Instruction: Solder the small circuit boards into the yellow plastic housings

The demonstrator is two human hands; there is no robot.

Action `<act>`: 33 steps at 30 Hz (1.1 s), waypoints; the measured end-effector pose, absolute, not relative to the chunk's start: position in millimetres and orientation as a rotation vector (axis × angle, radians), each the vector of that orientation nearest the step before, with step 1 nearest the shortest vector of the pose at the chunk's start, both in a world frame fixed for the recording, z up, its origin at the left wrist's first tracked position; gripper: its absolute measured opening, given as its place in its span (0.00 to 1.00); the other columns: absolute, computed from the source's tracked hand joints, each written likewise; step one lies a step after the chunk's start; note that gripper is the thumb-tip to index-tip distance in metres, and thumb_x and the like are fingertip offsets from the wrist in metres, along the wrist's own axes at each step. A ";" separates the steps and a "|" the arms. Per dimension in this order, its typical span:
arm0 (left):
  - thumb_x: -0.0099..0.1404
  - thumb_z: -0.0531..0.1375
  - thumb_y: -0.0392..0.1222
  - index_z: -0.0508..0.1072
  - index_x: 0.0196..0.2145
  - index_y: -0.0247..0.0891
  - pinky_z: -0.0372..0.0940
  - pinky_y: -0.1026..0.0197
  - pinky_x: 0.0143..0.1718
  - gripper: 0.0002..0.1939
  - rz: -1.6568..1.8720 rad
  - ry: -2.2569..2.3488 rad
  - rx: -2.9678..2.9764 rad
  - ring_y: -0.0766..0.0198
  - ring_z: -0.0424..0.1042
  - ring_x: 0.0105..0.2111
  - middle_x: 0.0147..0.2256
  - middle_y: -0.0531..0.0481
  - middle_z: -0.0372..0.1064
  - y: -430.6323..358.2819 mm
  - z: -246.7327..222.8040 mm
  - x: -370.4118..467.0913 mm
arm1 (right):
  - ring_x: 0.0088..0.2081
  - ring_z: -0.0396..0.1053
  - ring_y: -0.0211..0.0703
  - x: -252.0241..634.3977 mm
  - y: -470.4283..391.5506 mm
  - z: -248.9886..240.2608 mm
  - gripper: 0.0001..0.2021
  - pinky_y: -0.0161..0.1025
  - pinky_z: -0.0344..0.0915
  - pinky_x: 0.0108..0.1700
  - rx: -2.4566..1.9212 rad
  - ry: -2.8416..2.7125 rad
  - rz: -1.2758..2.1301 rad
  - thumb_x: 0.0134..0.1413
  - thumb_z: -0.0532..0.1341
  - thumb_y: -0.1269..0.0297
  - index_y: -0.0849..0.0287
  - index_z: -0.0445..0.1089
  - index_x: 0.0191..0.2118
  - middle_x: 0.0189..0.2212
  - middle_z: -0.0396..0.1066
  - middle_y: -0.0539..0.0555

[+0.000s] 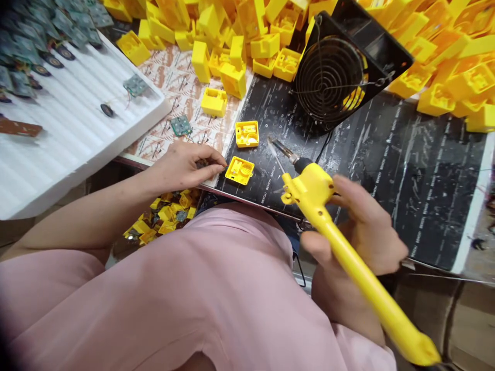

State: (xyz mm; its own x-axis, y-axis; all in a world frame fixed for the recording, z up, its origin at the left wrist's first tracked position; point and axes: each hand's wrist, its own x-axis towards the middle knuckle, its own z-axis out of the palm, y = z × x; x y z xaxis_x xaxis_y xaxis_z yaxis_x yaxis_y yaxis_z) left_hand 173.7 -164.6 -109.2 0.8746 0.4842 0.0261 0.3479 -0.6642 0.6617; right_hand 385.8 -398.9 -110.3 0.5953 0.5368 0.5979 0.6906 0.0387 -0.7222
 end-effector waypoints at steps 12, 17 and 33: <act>0.63 0.55 0.44 0.80 0.35 0.36 0.65 0.63 0.37 0.15 0.166 0.622 2.519 0.64 0.74 0.30 0.30 0.50 0.78 -166.3 -103.7 191.4 | 0.30 0.77 0.37 385.3 -403.9 -124.1 0.28 0.33 0.73 0.28 -1.456 -1.236 -0.034 0.51 0.77 0.70 0.49 0.78 0.58 0.43 0.83 0.51; 0.65 0.55 0.43 0.81 0.38 0.37 0.66 0.61 0.40 0.15 0.092 0.624 2.627 0.62 0.77 0.34 0.33 0.49 0.79 -162.3 -103.1 201.1 | 0.31 0.78 0.40 381.0 -399.7 -124.3 0.28 0.35 0.76 0.30 -1.335 -1.410 -0.088 0.47 0.75 0.80 0.57 0.78 0.55 0.37 0.82 0.51; 0.68 0.51 0.40 0.81 0.44 0.34 0.70 0.52 0.44 0.19 -0.283 0.687 2.879 0.49 0.80 0.43 0.38 0.40 0.81 -171.5 -87.4 218.6 | 0.25 0.76 0.38 363.6 -376.4 -102.8 0.12 0.34 0.66 0.21 -1.548 -1.681 -0.282 0.56 0.74 0.72 0.54 0.70 0.36 0.28 0.79 0.48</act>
